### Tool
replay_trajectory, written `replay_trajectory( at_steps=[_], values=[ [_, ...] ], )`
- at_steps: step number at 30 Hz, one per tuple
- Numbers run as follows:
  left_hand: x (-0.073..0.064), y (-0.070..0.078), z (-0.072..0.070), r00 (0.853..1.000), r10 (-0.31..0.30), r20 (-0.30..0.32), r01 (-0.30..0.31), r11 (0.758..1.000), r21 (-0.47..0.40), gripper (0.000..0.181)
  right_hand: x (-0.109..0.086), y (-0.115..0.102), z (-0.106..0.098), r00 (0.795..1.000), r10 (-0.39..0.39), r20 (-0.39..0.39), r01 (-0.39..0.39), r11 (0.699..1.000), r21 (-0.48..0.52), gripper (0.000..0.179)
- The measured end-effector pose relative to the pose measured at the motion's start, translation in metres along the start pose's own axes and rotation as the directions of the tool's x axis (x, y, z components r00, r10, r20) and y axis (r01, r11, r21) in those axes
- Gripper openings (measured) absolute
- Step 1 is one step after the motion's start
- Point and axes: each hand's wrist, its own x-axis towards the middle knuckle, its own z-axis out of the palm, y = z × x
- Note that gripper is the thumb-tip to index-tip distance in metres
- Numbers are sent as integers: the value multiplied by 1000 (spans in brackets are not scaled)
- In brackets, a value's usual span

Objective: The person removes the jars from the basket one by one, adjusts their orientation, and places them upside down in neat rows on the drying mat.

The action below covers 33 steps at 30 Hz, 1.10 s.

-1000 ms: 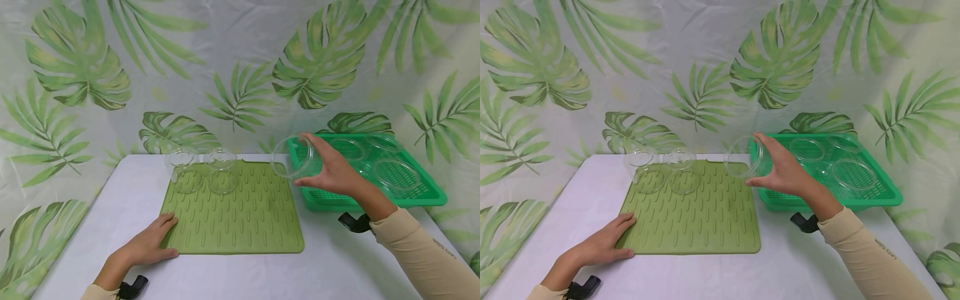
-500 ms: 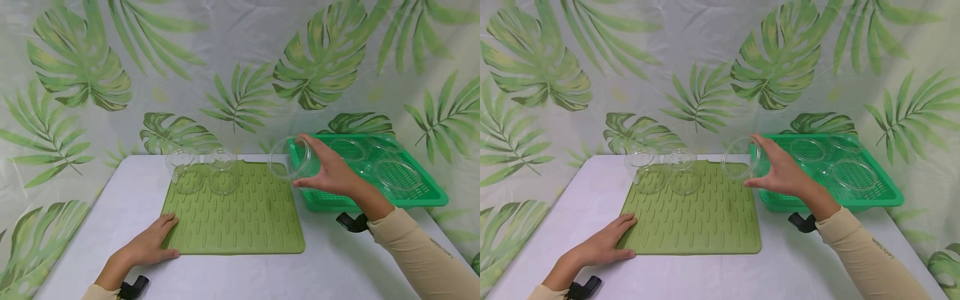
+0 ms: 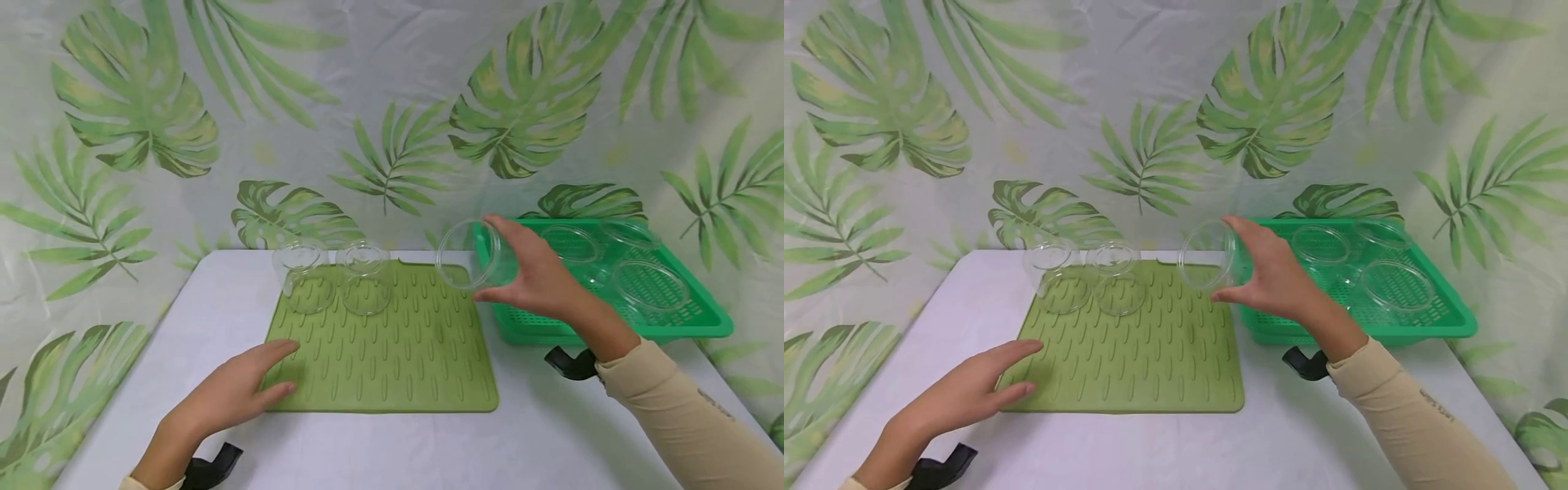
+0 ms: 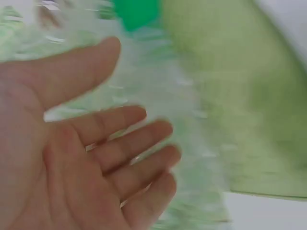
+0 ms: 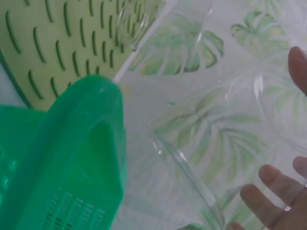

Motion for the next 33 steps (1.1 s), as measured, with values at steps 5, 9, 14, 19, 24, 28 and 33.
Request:
replay_trajectory(
  at_steps=[5, 9, 14, 19, 24, 28, 33],
  values=[
    [0, 30, -15, 980, 134, -146, -140, 990, -31, 51, -3, -9, 4, 1000, 0, -6, 0, 1000, -13, 113],
    [13, 41, -14, 921, 266, -284, -286, 958, -29, 52, -7, -18, 8, 1000, -8, -11, 8, 1000, 1, 112],
    [44, 50, -12, 838, 356, -414, -392, 920, -4, 53, -5, -29, 17, 996, -69, -52, 68, 998, -7, 111],
    [70, 63, -7, 793, 377, -479, -434, 901, -10, 58, -2, -41, 27, 990, -117, -76, 113, 992, -55, 112],
    [91, 79, -2, 778, 392, -491, -462, 887, -23, 66, -3, -49, 33, 988, -132, -80, 123, 986, -111, 113],
    [103, 88, -1, 773, 418, -477, -489, 872, -28, 72, -5, -53, 38, 983, -158, -94, 147, 983, -114, 112],
    [117, 93, -1, 732, 502, -461, -548, 836, 40, 77, -5, -58, 43, 977, -193, -94, 184, 977, -104, 110]
  ],
)
